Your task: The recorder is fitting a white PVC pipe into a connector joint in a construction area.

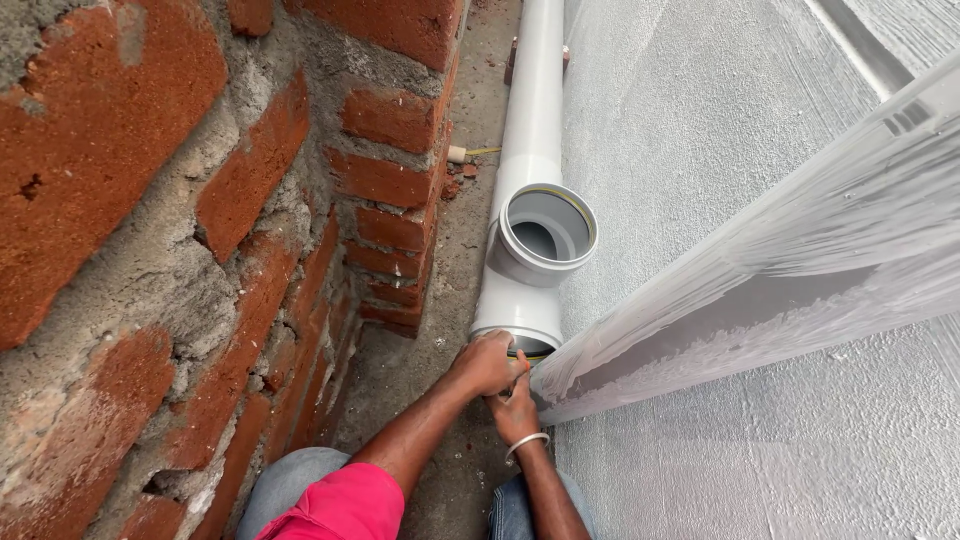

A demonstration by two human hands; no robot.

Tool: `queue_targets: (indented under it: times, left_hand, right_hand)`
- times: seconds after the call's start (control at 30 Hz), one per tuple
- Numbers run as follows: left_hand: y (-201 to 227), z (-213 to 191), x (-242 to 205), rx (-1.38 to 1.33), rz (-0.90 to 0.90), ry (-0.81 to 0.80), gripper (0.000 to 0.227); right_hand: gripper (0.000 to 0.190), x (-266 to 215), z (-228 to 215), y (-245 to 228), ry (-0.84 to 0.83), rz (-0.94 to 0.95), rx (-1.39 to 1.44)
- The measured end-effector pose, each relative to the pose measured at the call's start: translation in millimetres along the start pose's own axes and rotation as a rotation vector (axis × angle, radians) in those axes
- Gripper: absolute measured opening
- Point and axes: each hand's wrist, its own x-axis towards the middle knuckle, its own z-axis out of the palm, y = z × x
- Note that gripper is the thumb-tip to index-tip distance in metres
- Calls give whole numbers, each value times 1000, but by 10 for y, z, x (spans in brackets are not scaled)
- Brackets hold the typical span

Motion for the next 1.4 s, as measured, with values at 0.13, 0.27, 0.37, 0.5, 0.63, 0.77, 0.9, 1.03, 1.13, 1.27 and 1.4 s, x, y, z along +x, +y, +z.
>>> queue_targets:
  times: [0.13, 0.27, 0.37, 0.5, 0.63, 0.77, 0.9, 1.03, 1.13, 1.27, 1.4]
  left_hand:
    - [-76, 78, 85, -4, 9, 3, 63]
    - [-42, 22, 36, 9, 10, 2, 64]
    - [-25, 15, 22, -4, 7, -7, 64]
    - [-8, 11, 9, 26, 0, -38, 68]
    - [84, -75, -79, 14, -35, -67, 69]
    - [36, -30, -32, 27, 12, -22, 67]
    - [45, -45, -36, 41, 13, -22, 65]
    - [33, -47, -24, 22, 0, -28, 61]
    - [4, -31, 2, 23, 18, 0, 54]
    - [17, -30, 7, 19, 10, 19, 49]
    - [122, -141, -127, 14, -5, 12, 53]
  right_hand:
    - [100, -84, -57, -176, -19, 51, 21]
    - [100, -57, -44, -132, -15, 14, 49]
    - [102, -8, -20, -25, 8, 4, 35]
    - [106, -45, -88, -231, 67, 153, -10]
    - [108, 18, -82, -71, 121, 71, -8]
    - [110, 44, -57, -2, 104, 42, -16]
    - [113, 99, -2, 159, 86, 2, -68]
    - [108, 30, -47, -66, 25, 129, -57]
    - [106, 60, -28, 22, -20, 128, -62]
    - [99, 114, 11, 139, -33, 96, -90]
    - [98, 84, 5, 87, -38, 116, -65]
